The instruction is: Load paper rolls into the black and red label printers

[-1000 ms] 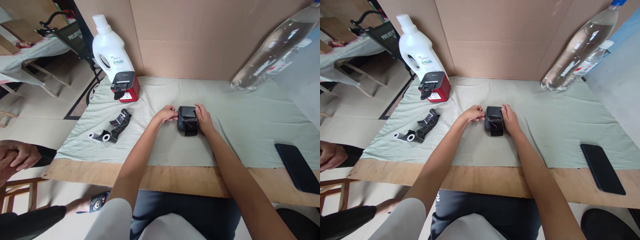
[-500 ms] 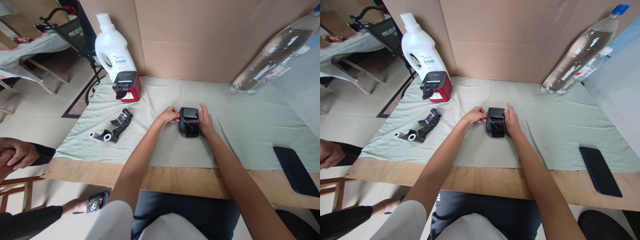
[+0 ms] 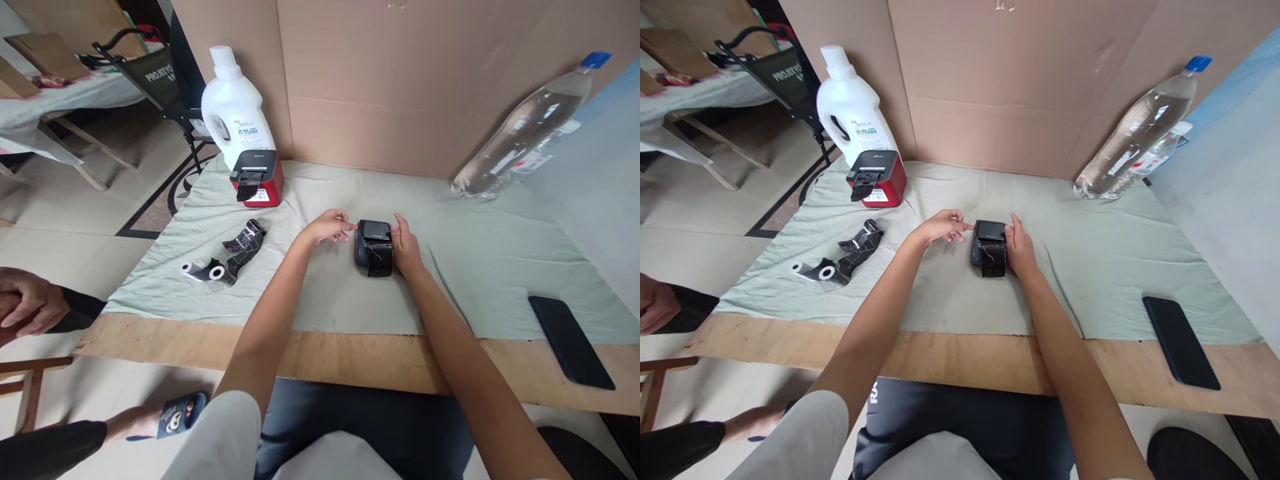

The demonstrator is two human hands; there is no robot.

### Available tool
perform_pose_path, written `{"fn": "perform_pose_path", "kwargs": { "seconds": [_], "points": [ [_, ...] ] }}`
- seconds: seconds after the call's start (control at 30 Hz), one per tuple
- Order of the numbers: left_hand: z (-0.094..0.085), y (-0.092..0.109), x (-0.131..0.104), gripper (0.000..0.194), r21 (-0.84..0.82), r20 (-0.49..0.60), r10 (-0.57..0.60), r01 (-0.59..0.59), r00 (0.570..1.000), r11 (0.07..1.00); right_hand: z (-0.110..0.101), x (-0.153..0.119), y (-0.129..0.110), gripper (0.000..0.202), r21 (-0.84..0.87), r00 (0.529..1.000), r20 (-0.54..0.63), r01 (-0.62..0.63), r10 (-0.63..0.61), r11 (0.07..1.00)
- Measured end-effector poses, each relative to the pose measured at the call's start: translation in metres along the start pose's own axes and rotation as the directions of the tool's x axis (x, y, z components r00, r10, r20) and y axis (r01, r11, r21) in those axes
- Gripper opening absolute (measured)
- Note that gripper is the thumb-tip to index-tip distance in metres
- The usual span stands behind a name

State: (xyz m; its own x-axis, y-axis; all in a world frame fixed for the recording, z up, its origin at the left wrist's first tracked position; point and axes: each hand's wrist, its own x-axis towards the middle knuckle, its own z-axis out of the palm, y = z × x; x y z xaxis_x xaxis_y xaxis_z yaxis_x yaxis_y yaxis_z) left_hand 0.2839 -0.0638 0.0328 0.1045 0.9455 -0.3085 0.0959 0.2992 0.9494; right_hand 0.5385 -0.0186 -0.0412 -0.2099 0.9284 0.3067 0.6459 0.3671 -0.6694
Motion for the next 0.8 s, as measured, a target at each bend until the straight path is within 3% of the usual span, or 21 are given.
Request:
{"fn": "perform_pose_path", "kwargs": {
  "seconds": [0.2, 0.4, 0.67, 0.8],
  "points": [
    [-0.002, -0.001, 0.000, 0.032, 0.085, 0.037, 0.077, -0.080, 0.996, 0.993, -0.001, 0.000, 0.001, 0.090, 0.001, 0.999, 0.023, 0.022, -0.022, 1.000],
    [-0.007, -0.014, 0.007, 0.020, 0.155, 0.096, 0.177, -0.190, 0.980, 0.969, -0.001, 0.000, 0.003, 0.087, 0.029, 0.997, 0.033, 0.065, -0.066, 0.997],
    [-0.008, -0.024, 0.008, 0.010, 0.121, 0.095, 0.245, -0.255, 0.965, 0.959, -0.002, 0.000, 0.002, 0.090, 0.053, 0.996, 0.046, 0.071, -0.074, 0.996],
    [-0.006, -0.035, 0.001, 0.027, 0.106, 0.108, 0.262, -0.274, 0.959, 0.956, -0.002, -0.002, 0.003, 0.090, 0.075, 0.995, 0.045, 0.085, -0.089, 0.994]
  ]
}}
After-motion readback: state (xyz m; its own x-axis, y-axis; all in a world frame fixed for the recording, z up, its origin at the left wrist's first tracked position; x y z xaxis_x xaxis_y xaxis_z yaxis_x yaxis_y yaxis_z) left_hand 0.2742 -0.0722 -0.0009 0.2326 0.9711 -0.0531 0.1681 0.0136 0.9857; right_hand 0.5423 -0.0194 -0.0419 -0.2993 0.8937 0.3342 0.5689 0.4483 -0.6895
